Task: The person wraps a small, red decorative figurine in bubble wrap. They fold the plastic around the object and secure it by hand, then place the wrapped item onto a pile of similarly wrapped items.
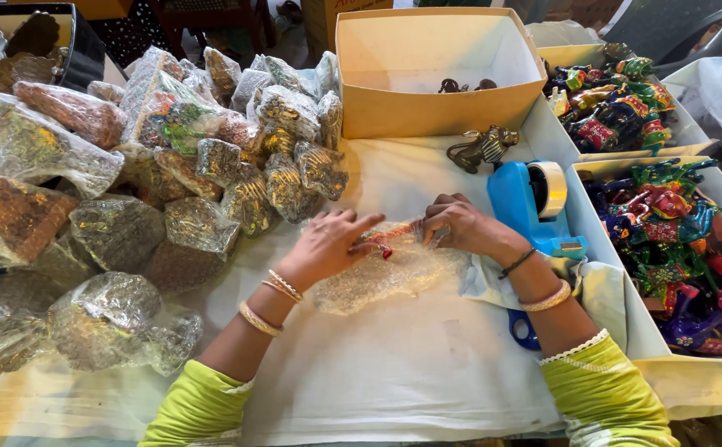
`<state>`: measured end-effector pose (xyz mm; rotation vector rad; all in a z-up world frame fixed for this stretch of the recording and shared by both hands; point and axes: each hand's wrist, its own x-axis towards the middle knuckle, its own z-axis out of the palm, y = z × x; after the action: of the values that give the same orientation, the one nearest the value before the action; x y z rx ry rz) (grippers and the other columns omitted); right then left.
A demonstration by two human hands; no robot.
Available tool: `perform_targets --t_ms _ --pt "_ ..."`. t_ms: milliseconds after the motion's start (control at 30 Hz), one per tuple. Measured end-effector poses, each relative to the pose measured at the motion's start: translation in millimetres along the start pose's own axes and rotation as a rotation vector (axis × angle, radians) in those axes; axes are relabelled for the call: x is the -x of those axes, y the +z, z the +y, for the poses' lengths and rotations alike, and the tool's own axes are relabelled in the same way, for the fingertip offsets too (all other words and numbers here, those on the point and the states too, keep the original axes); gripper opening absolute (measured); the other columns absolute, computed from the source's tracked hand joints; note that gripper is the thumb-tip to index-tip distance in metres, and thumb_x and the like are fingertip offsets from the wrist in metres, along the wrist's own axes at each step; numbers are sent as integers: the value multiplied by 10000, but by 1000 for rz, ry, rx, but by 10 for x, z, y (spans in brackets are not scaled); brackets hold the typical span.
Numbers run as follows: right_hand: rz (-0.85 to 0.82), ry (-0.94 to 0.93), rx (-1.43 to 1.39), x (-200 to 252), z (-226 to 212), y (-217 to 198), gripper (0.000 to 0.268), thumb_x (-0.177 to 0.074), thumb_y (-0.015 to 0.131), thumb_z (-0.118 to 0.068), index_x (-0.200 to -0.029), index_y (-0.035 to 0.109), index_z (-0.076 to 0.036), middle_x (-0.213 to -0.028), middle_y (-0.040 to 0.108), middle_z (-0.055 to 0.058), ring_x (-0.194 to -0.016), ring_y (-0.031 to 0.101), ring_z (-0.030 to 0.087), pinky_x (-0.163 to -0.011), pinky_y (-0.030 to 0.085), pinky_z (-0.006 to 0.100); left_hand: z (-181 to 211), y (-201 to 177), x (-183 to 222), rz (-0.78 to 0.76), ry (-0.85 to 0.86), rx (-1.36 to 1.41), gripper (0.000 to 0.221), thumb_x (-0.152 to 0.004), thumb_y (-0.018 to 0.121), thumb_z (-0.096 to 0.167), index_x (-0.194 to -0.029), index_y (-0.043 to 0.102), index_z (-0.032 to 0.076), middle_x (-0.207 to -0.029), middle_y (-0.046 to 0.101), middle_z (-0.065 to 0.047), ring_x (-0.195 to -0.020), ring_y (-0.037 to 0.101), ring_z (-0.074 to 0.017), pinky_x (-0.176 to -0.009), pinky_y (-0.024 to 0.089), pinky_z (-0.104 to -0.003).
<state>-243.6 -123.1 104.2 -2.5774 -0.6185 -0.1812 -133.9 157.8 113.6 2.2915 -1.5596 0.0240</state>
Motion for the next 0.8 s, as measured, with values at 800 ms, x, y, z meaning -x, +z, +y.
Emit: perform_targets --t_ms 800 --pt "151 75 132 -35 -327 -125 592 -652 891 -308 -1163 647 -135 -1115 600 100 -1114 530 333 -969 398 445 166 282 34 110 144 -350 392 -974 611 228 -1361 557 191 -855 658 -89 -745 674 -246 -674 508 -387"
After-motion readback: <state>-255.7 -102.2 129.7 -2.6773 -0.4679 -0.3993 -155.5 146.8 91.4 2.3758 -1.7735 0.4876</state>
